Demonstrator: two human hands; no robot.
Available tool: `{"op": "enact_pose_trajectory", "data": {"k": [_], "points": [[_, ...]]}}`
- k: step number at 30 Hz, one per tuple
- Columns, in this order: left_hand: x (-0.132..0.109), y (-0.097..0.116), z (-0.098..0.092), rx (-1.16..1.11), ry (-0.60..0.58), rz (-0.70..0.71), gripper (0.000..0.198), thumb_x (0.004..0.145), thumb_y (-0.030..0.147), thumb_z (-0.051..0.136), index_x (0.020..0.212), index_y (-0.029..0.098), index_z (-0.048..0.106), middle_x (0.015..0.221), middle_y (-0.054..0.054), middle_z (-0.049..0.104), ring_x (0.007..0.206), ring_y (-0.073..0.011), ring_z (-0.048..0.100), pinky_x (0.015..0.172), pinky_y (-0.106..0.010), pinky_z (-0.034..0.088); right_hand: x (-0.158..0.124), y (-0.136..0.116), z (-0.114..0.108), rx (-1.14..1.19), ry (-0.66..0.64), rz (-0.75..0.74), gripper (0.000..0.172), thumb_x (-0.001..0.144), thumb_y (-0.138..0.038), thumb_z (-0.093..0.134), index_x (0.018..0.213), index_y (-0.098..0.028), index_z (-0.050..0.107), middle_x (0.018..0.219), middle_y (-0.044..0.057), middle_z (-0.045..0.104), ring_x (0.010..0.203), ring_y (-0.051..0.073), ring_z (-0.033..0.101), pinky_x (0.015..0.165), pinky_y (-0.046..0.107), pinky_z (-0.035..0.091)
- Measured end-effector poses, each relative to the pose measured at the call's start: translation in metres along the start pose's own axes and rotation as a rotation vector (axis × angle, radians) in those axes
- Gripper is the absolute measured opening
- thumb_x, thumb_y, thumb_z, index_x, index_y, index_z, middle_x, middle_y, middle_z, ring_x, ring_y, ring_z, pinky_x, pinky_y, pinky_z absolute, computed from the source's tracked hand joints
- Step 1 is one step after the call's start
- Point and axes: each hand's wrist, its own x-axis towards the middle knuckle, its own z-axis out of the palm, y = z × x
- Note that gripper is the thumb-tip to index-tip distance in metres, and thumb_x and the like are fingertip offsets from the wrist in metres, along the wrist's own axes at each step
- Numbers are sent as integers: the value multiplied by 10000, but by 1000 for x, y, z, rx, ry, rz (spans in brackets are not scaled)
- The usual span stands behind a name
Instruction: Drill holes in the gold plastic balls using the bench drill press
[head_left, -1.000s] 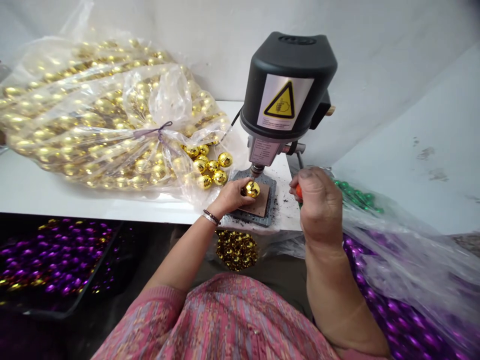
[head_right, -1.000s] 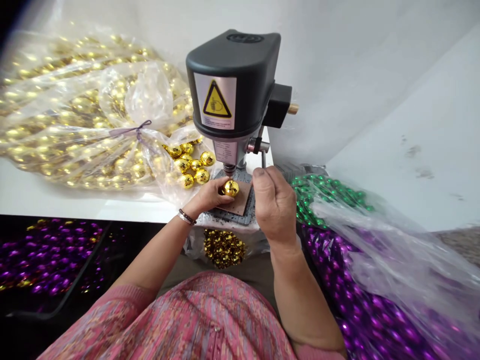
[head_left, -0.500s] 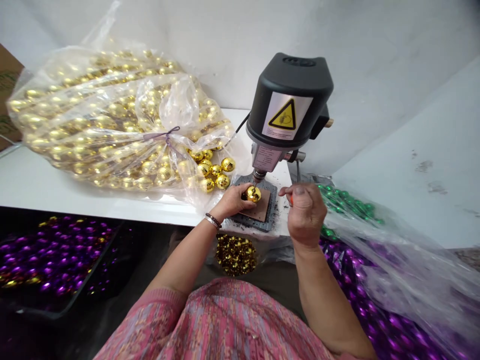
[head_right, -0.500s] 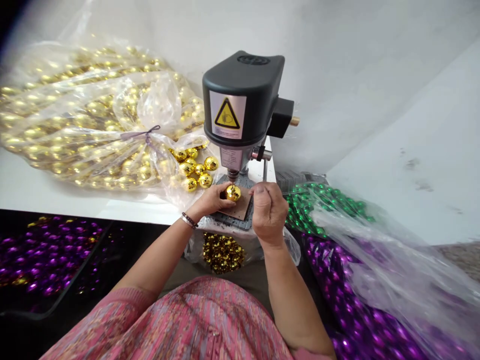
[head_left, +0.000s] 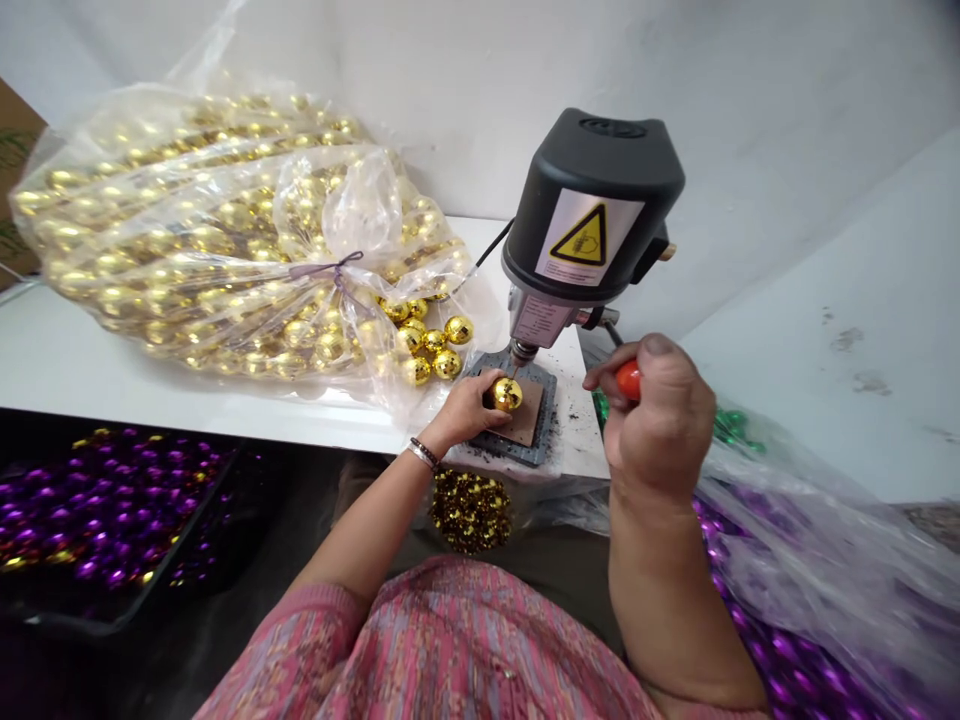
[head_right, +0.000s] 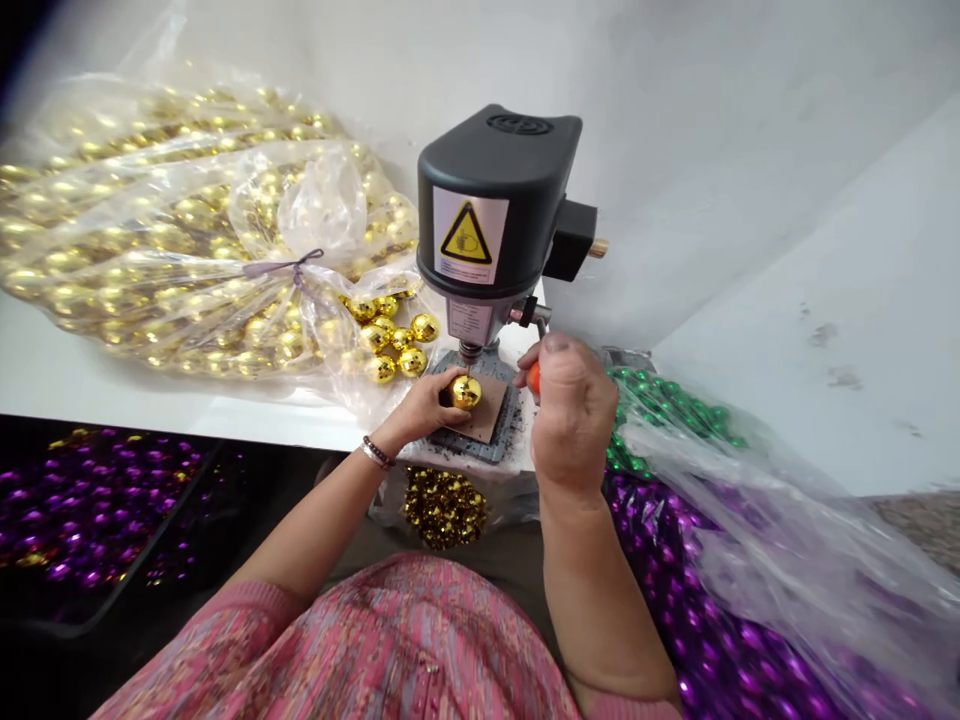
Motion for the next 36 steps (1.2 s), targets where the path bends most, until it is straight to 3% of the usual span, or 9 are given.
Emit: {"op": "enact_pose_trajectory", "data": {"k": [6, 13, 16, 19, 22, 24, 29, 32, 36], "points": [[-29, 3, -9, -9, 53, 0, 585, 691, 188, 774, 1253, 191, 613, 1161, -70, 703, 1077, -256, 633, 954, -368, 479, 3, -13, 5, 111, 5, 103, 351, 858, -483, 561, 649, -202, 545, 559, -45, 381, 495, 67, 350, 546, 268, 462], [-60, 8, -32, 3, -204, 57, 625, 679, 281, 832, 1271, 218, 642, 1201, -88, 711, 1067, -247, 655, 948, -363, 500, 1, -10, 8, 133, 30, 109, 322, 834, -465, 559, 646, -204, 558, 571, -40, 412, 487, 63, 349, 535, 268, 453], [-60, 3, -42, -26, -216, 26, 593, 723, 362, 814, 1275, 216, 657, 1215, -96, 716, 988, -220, 674, 901, -340, 523, -1, -6, 5, 114, 25, 95, 325, 836, -479, 576, 673, -197, 583, 598, -32, 458, 497, 66, 377, 543, 277, 446], [-41, -4, -53, 17, -13, -43, 426, 840, 365, 700, 1231, 197, 684, 1170, -90, 735, 942, -197, 672, 881, -324, 527, -3, -2, 1, 83, 11, 68, 329, 866, -480, 556, 705, -194, 584, 637, -22, 494, 518, 70, 409, 566, 283, 450], [-4, -10, -66, 157, 291, -143, 339, 909, 264, 578, 1218, 177, 688, 1199, -104, 724, 1061, -223, 657, 975, -349, 492, -5, -2, -2, 33, -32, 47, 344, 903, -480, 508, 718, -196, 564, 641, -15, 504, 542, 79, 435, 582, 285, 444], [22, -12, -73, 301, 401, -208, 368, 906, 190, 535, 1244, 138, 669, 1245, -143, 699, 1170, -259, 622, 1043, -367, 447, -6, -2, -3, 7, -48, 37, 348, 914, -479, 492, 719, -199, 559, 645, -9, 511, 554, 86, 450, 583, 288, 440], [65, -16, -78, 513, 255, -319, 410, 855, 336, 652, 1217, 142, 657, 1154, -173, 710, 1143, -335, 619, 1005, -412, 439, -8, -1, -4, 8, -51, 26, 351, 916, -480, 496, 728, -201, 597, 661, -4, 530, 586, 99, 484, 608, 299, 452], [74, -18, -72, 561, 187, -366, 421, 808, 447, 696, 1131, 179, 674, 1025, -154, 718, 1101, -361, 611, 960, -441, 441, -9, 0, -5, 11, -56, 34, 356, 912, -489, 506, 726, -202, 603, 669, -4, 535, 598, 102, 490, 618, 302, 450], [74, -16, -67, 596, 181, -364, 369, 784, 414, 696, 1081, 194, 687, 1017, -156, 715, 1122, -391, 583, 959, -496, 419, -10, -1, -6, -13, -87, 30, 362, 921, -501, 486, 750, -204, 601, 659, -11, 525, 600, 103, 482, 620, 299, 440]]}}
